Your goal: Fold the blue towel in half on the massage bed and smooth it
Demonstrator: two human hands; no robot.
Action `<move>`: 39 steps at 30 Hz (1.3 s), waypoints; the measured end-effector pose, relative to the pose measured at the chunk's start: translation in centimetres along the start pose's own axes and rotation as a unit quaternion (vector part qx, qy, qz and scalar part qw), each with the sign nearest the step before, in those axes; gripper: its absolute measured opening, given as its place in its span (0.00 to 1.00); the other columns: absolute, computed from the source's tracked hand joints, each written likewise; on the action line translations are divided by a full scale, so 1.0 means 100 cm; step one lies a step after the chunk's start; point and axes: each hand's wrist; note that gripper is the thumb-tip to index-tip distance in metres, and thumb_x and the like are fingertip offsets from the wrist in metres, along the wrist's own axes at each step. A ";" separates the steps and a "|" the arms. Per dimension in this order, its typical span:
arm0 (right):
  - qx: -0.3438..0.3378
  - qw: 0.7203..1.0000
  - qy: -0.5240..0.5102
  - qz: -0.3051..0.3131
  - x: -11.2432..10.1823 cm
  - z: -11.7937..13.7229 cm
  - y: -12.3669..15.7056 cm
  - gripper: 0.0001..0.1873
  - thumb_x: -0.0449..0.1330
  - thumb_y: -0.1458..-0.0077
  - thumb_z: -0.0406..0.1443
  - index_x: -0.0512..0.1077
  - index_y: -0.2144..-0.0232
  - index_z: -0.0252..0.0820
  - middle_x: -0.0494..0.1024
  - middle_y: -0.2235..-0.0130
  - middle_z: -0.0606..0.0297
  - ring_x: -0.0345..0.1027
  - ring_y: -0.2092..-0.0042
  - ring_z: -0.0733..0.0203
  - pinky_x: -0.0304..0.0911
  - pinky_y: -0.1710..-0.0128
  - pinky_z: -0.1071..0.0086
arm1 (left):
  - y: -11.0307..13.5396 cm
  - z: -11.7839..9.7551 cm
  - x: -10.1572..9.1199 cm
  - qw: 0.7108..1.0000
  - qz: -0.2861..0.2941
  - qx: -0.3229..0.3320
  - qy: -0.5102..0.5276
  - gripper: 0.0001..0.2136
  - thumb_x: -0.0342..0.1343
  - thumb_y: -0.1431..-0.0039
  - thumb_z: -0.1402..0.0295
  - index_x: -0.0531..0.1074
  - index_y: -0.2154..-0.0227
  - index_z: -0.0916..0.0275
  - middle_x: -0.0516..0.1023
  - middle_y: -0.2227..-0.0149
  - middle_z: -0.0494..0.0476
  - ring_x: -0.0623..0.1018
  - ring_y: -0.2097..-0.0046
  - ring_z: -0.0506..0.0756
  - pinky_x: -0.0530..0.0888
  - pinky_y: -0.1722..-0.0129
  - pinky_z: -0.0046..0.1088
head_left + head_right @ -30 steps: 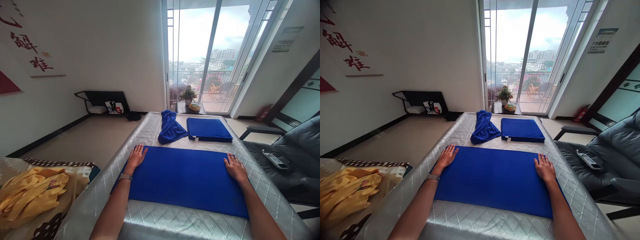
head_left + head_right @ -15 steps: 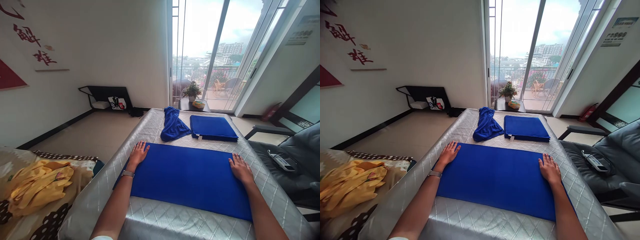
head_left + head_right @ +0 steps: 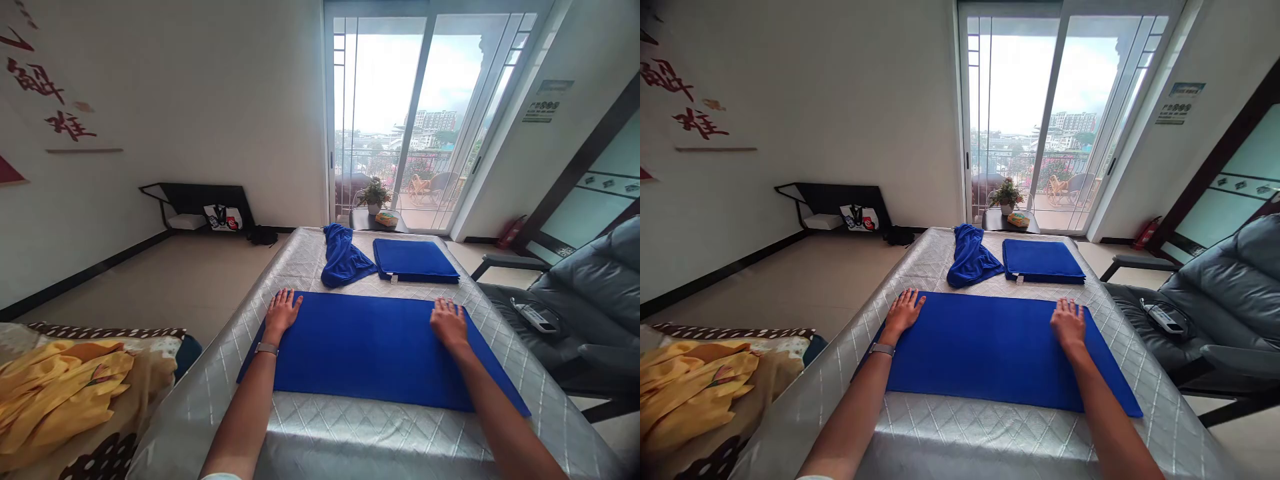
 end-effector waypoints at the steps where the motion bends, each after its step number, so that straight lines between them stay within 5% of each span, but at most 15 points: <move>1: -0.039 0.999 -0.015 -0.001 -0.004 0.023 0.004 0.32 0.36 0.33 0.35 0.58 0.32 0.32 0.58 0.30 0.53 0.43 0.28 0.51 0.33 0.30 0.53 | 0.000 0.000 0.000 1.000 0.000 0.000 0.000 0.36 0.29 0.29 0.46 0.56 0.31 0.66 0.54 0.28 0.66 0.54 0.28 0.63 0.51 0.30 0.47; 6: -0.199 0.969 -0.126 0.069 -0.016 0.136 0.018 0.33 0.37 0.31 0.43 0.53 0.30 0.36 0.55 0.29 0.58 0.40 0.27 0.57 0.35 0.30 0.59 | 0.000 0.000 0.002 1.000 -0.018 0.005 0.003 0.35 0.29 0.29 0.46 0.58 0.32 0.66 0.57 0.30 0.67 0.56 0.29 0.63 0.52 0.31 0.48; 10: -0.211 0.962 -0.139 0.108 -0.009 0.164 0.017 0.34 0.35 0.30 0.47 0.50 0.29 0.38 0.50 0.27 0.60 0.36 0.27 0.59 0.33 0.29 0.58 | 0.001 0.001 0.004 0.999 -0.029 0.010 0.008 0.33 0.31 0.29 0.48 0.59 0.32 0.64 0.59 0.30 0.66 0.57 0.29 0.64 0.54 0.31 0.50; 14: -0.199 0.967 -0.117 0.107 0.005 0.125 0.010 0.34 0.35 0.31 0.48 0.47 0.28 0.41 0.47 0.27 0.64 0.34 0.27 0.61 0.31 0.29 0.59 | 0.001 0.001 0.002 1.000 -0.022 0.010 0.011 0.33 0.35 0.29 0.49 0.59 0.32 0.67 0.58 0.30 0.68 0.56 0.29 0.65 0.53 0.30 0.49; 22: -0.057 0.991 -0.049 0.108 0.032 -0.040 -0.019 0.35 0.35 0.32 0.45 0.46 0.28 0.34 0.46 0.27 0.60 0.35 0.27 0.57 0.34 0.29 0.57 | -0.001 0.003 0.003 1.000 -0.007 0.003 0.018 0.33 0.32 0.29 0.47 0.57 0.31 0.64 0.55 0.29 0.66 0.55 0.29 0.64 0.53 0.31 0.50; 25: -0.012 0.993 -0.050 0.104 0.039 -0.077 -0.024 0.37 0.33 0.32 0.45 0.46 0.28 0.31 0.46 0.27 0.57 0.36 0.27 0.55 0.37 0.29 0.55 | -0.002 0.004 0.005 1.000 -0.004 0.005 0.011 0.34 0.31 0.29 0.47 0.56 0.31 0.66 0.54 0.29 0.67 0.55 0.28 0.63 0.52 0.30 0.48; 33: 0.003 0.995 -0.049 0.083 0.046 -0.080 -0.021 0.37 0.31 0.33 0.45 0.46 0.28 0.31 0.47 0.27 0.57 0.37 0.27 0.55 0.37 0.29 0.56 | -0.001 0.004 0.003 1.000 0.000 0.001 0.006 0.34 0.31 0.29 0.47 0.56 0.31 0.64 0.55 0.29 0.65 0.55 0.28 0.63 0.52 0.31 0.49; 39: 0.040 0.995 0.061 0.075 0.022 -0.063 -0.022 0.34 0.37 0.33 0.42 0.56 0.31 0.35 0.56 0.29 0.54 0.43 0.28 0.48 0.31 0.30 0.47 | -0.001 0.002 0.000 1.000 0.014 -0.002 0.006 0.35 0.30 0.29 0.46 0.55 0.31 0.65 0.54 0.28 0.65 0.53 0.28 0.62 0.50 0.30 0.47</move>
Point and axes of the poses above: each hand's wrist, its own y-axis away from the middle knuckle, its own x-axis out of the palm, z = x × y
